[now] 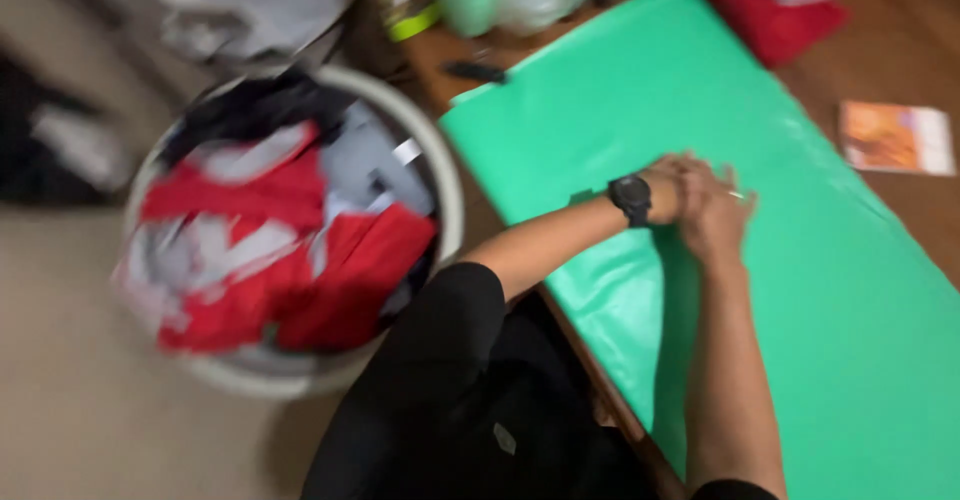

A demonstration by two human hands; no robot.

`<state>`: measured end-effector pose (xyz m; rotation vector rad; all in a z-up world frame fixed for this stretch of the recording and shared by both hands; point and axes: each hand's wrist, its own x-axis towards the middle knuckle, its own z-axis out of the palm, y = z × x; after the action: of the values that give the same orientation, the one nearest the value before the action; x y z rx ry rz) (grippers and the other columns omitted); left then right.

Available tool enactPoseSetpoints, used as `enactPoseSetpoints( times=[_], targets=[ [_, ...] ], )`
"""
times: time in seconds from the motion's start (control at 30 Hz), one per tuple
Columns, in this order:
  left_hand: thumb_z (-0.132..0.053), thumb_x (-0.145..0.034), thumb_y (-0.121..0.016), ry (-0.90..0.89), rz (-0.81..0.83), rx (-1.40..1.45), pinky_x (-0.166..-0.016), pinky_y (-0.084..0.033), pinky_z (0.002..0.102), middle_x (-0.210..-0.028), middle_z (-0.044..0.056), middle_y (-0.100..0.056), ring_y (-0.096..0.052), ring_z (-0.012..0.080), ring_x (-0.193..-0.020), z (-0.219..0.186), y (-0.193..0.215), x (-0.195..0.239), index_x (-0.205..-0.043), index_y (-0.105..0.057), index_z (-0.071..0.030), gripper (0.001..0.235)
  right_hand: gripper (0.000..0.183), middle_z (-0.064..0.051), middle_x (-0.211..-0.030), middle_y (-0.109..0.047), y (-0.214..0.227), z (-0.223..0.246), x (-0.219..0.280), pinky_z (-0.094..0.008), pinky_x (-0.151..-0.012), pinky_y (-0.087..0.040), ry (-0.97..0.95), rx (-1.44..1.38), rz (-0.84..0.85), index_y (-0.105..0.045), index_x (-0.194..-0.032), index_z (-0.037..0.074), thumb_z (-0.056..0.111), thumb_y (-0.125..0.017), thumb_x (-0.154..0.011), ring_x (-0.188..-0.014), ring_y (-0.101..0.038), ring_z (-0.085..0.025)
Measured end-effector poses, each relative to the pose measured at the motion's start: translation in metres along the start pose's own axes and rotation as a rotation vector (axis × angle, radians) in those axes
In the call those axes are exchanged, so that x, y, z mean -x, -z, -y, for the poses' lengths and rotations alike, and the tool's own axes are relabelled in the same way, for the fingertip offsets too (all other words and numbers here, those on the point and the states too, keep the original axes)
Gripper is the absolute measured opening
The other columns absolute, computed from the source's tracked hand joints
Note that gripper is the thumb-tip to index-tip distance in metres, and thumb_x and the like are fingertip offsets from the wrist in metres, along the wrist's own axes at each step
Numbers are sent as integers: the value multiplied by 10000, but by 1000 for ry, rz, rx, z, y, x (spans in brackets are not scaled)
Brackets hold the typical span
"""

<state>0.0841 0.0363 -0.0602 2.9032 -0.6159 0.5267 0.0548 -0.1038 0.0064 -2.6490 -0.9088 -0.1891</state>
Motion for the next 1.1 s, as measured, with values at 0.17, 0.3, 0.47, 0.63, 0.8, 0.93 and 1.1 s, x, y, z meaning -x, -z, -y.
enactPoseSetpoints(
  times=[0.17,0.3,0.47,0.63,0.8,0.93,1.1],
  targets=[
    [-540,-861,-720,140,-72,109,-1044,-536,550,-1219,100,-777,-713,362,-1279,-7,80,174,-1266,-734,-212,522,335,-106,-1484,-743,-17,50,11,-740,-1124,-402,180,-107,-94,-808,-1363,138,343,-550,-1300,-1441,-608,-465],
    [-332,-998,-696,239,-430,315,-916,-626,477,-1046,94,-822,-788,336,-1045,7,197,315,-1068,-798,-156,215,262,-135,-1341,-774,-41,153,22,-546,-1145,-525,388,-539,22,-789,-1332,112,125,-786,-1071,-1314,-706,-399],
    [-325,-983,-748,847,-242,-247,-921,-595,489,-1129,93,-709,-722,347,-1108,94,262,475,-1232,-711,-174,293,358,-26,-1381,-751,-59,277,31,-464,-1159,-522,502,-684,176,-734,-1421,198,241,-783,-1069,-1342,-692,-286],
    [-389,-886,-937,1178,164,218,-1101,-542,610,-1302,261,-700,-669,519,-1293,113,280,502,-1503,-652,-84,746,617,-403,-1457,-633,-48,338,41,-730,-1137,-476,495,-864,507,-303,-1769,236,321,-498,-1190,-1353,-593,-603],
    [-156,-926,-861,1061,282,290,-1090,-564,558,-1268,207,-718,-682,463,-1283,99,303,504,-1381,-763,-175,465,383,-97,-870,-838,-76,339,77,-592,-1315,-315,754,-445,566,-890,-930,199,480,-663,-1058,-1078,-783,-289],
    [-193,-962,-826,1032,150,195,-963,-625,484,-1099,84,-763,-761,366,-1142,83,306,517,-1280,-806,-265,326,300,19,-755,-804,-85,334,94,-617,-1271,-342,814,-471,569,-815,-747,252,446,-738,-963,-983,-743,-233],
    [31,-955,-739,781,-360,273,-951,-601,499,-1023,130,-751,-720,391,-1040,43,366,475,-1087,-821,-84,193,183,-49,-992,-729,-43,344,88,-490,-963,-541,733,-698,136,-813,-988,250,426,-828,-944,-979,-703,-291]
  ],
)
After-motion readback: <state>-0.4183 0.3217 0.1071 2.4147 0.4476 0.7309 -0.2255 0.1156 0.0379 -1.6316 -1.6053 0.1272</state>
